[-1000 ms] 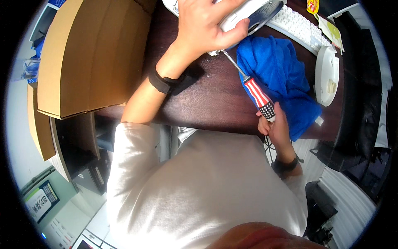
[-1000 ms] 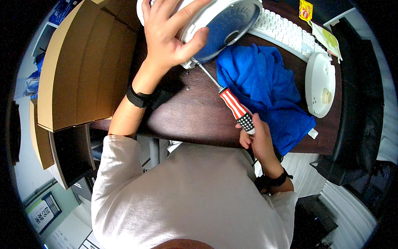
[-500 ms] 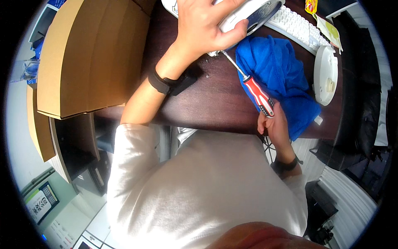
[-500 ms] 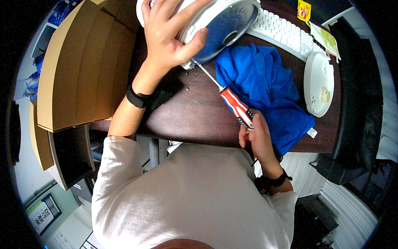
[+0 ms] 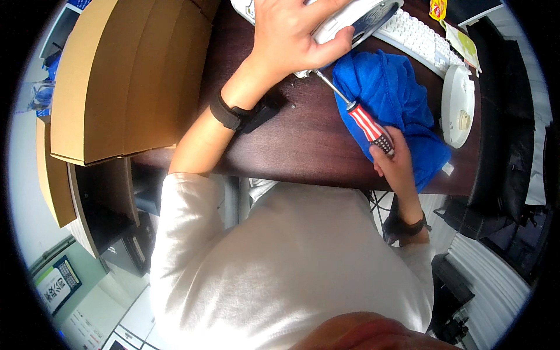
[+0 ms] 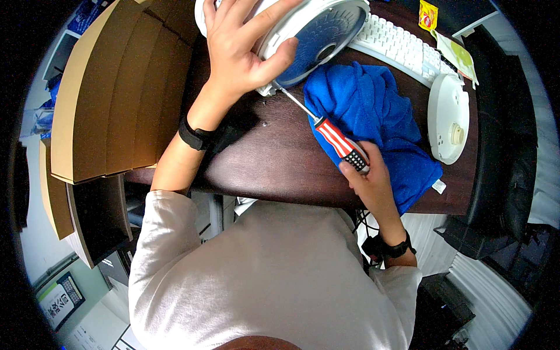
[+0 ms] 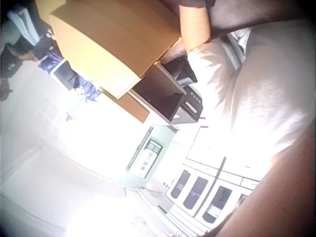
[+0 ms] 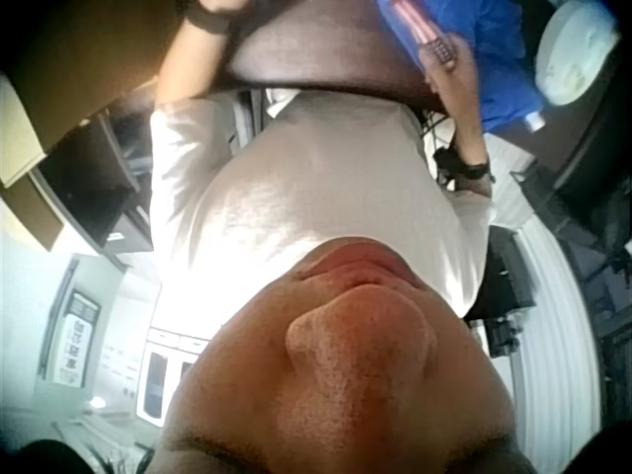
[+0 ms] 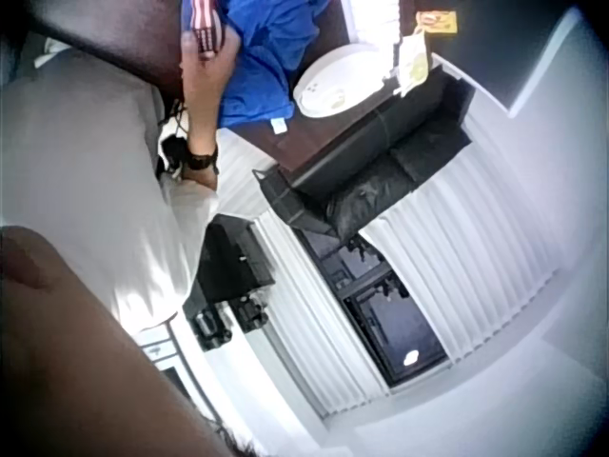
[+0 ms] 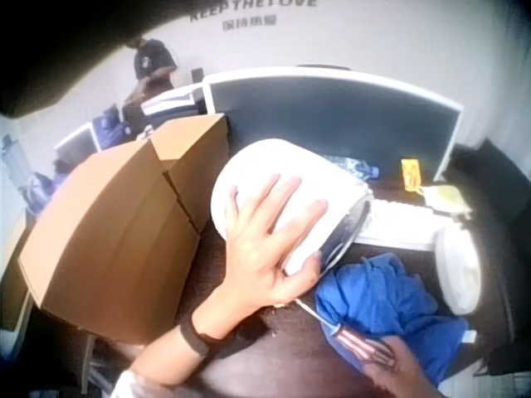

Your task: The person uses a screwdriver to tighten screws on the bottom of a white cylindrical appliance. They repeatedly pick up screws from the table and insert them into the screwdriver before securing them into the appliance base.

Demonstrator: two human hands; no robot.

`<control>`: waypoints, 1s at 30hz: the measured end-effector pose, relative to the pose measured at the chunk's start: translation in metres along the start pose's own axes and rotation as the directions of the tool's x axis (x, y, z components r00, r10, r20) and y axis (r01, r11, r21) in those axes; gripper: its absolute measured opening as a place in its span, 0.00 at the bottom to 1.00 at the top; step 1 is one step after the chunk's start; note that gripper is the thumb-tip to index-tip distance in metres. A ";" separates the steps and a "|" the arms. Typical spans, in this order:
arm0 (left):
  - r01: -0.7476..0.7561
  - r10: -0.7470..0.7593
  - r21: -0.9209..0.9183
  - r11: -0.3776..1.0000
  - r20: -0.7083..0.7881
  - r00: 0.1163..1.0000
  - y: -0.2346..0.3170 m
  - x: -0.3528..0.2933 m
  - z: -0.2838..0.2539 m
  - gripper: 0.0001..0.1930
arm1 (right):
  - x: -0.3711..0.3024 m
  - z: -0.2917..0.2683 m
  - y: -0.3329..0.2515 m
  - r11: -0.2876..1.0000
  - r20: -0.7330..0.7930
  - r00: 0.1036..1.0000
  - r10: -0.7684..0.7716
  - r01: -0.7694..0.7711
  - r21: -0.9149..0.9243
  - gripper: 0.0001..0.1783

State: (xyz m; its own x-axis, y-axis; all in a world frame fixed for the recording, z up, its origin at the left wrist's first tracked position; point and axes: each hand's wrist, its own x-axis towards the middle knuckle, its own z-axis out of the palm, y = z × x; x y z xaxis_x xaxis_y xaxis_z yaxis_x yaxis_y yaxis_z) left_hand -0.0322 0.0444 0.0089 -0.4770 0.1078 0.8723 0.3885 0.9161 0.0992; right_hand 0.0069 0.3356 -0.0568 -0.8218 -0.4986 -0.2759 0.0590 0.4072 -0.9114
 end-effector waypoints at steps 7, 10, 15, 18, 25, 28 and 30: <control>-0.007 0.006 0.024 1.000 0.019 1.000 0.002 0.002 0.000 0.27 | 0.006 -0.004 0.003 0.949 -0.053 0.972 -0.229 0.211 -0.233 0.14; -0.001 0.001 -0.010 1.000 -0.006 1.000 -0.001 0.001 0.000 0.27 | 0.004 -0.009 -0.003 0.999 0.069 0.997 0.045 -0.046 0.007 0.14; -0.010 0.009 -0.013 1.000 -0.016 1.000 -0.001 0.000 0.002 0.28 | 0.002 0.004 -0.002 0.995 -0.096 0.994 -0.052 0.060 0.084 0.16; -0.011 0.011 -0.016 1.000 -0.024 1.000 -0.001 0.001 0.002 0.28 | 0.004 0.015 0.007 0.873 -0.213 0.868 -0.449 0.375 -0.311 0.19; -0.020 0.020 0.002 1.000 -0.019 1.000 -0.001 0.001 0.000 0.28 | 0.000 0.005 -0.010 0.902 0.184 0.970 0.158 -0.218 0.373 0.13; -0.017 0.017 0.000 1.000 -0.024 1.000 -0.001 0.001 0.000 0.28 | 0.001 0.001 -0.006 0.893 0.203 0.962 0.184 -0.250 0.374 0.14; -0.026 0.024 -0.020 0.999 -0.050 0.998 0.000 0.001 0.002 0.28 | 0.001 0.015 -0.003 0.969 -0.170 0.954 -0.248 0.246 -0.035 0.17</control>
State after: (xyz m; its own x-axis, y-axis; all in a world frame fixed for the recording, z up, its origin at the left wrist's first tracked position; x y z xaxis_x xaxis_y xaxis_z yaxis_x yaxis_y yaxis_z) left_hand -0.0347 0.0450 0.0083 -0.4276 0.1109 0.8972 0.4161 0.9052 0.0864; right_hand 0.0141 0.3221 -0.0591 -0.8947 -0.4465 0.0150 -0.1646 0.2983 -0.9402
